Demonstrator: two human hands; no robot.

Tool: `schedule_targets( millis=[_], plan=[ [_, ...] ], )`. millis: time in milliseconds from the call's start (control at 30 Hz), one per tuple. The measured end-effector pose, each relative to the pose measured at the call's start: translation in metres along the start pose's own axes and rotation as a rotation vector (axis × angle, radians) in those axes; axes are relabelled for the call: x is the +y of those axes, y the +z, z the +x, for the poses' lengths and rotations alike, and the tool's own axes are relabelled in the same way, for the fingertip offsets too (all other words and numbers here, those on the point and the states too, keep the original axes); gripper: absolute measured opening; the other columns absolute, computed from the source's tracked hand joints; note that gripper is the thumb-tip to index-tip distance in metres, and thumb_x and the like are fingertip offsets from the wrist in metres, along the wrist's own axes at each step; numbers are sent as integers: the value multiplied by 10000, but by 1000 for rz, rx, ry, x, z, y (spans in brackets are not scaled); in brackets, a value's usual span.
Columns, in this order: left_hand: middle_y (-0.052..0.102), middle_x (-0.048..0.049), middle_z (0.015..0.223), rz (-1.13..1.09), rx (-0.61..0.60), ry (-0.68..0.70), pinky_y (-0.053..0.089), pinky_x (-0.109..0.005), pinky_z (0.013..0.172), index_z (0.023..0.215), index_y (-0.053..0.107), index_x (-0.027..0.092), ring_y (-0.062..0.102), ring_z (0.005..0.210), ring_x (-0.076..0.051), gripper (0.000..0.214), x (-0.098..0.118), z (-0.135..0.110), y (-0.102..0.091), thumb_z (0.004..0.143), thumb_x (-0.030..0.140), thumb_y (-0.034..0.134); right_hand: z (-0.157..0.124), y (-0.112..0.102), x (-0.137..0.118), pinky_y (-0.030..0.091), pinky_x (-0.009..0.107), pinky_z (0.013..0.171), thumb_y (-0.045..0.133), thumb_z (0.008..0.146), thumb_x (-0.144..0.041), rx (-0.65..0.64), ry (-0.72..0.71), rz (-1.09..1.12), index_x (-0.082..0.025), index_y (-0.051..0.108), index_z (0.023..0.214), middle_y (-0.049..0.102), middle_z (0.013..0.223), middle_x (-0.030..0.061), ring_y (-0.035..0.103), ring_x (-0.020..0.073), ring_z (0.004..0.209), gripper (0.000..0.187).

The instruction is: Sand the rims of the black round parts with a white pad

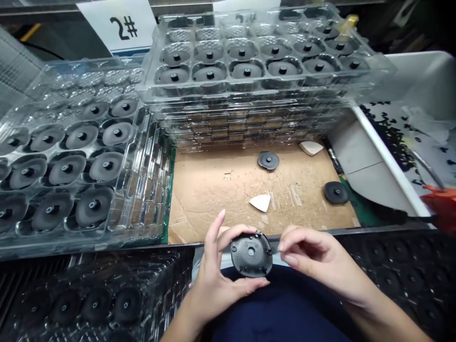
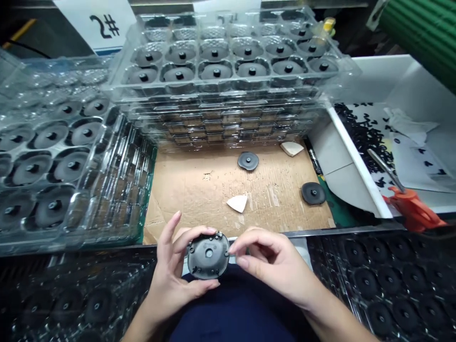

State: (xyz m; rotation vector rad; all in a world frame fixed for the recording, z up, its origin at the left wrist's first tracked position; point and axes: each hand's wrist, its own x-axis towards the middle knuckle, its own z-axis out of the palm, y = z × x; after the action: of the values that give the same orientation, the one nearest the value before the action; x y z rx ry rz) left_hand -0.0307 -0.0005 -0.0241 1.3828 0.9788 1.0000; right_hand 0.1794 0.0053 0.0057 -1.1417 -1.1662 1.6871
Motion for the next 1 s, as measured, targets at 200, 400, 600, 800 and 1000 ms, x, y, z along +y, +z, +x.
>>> schedule_targets(
  millis=[200,400,600,800,1000],
  plan=[
    [605,-62,1189,48,-42,60,410,-432,1000,1434,103,342,560,1092,-223,1026,7,8,17,669,225,775,-17,-6,-2,470,242,622,662,820,-211,30,-151,-245,-272,694,965,664,922,47,602,173,857,160],
    [622,-53,1179,84,-100,83,397,-390,1014,1435,110,342,568,1091,-202,1043,14,14,33,649,271,791,-20,-14,1,438,225,544,715,781,-259,3,-147,11,-232,700,915,677,740,15,605,132,673,137],
    [628,-52,1170,131,-128,106,431,-362,998,1434,130,328,580,1072,-186,1036,15,22,44,644,232,794,-29,-33,11,453,225,607,718,788,-282,128,-136,118,-240,686,910,683,749,7,614,118,690,133],
    [627,-61,1162,167,-186,136,477,-363,976,1433,147,325,596,1082,-197,1001,21,34,57,663,238,779,-36,-41,1,436,222,579,685,781,-141,85,-205,-177,-253,691,950,683,811,5,585,129,721,203],
    [614,-62,1171,203,-251,178,468,-352,996,1436,145,326,602,1084,-193,1002,22,40,66,666,222,777,-37,-51,-7,452,241,705,594,832,-74,13,-331,-331,-265,665,1019,648,800,-9,579,122,762,276]
  ],
)
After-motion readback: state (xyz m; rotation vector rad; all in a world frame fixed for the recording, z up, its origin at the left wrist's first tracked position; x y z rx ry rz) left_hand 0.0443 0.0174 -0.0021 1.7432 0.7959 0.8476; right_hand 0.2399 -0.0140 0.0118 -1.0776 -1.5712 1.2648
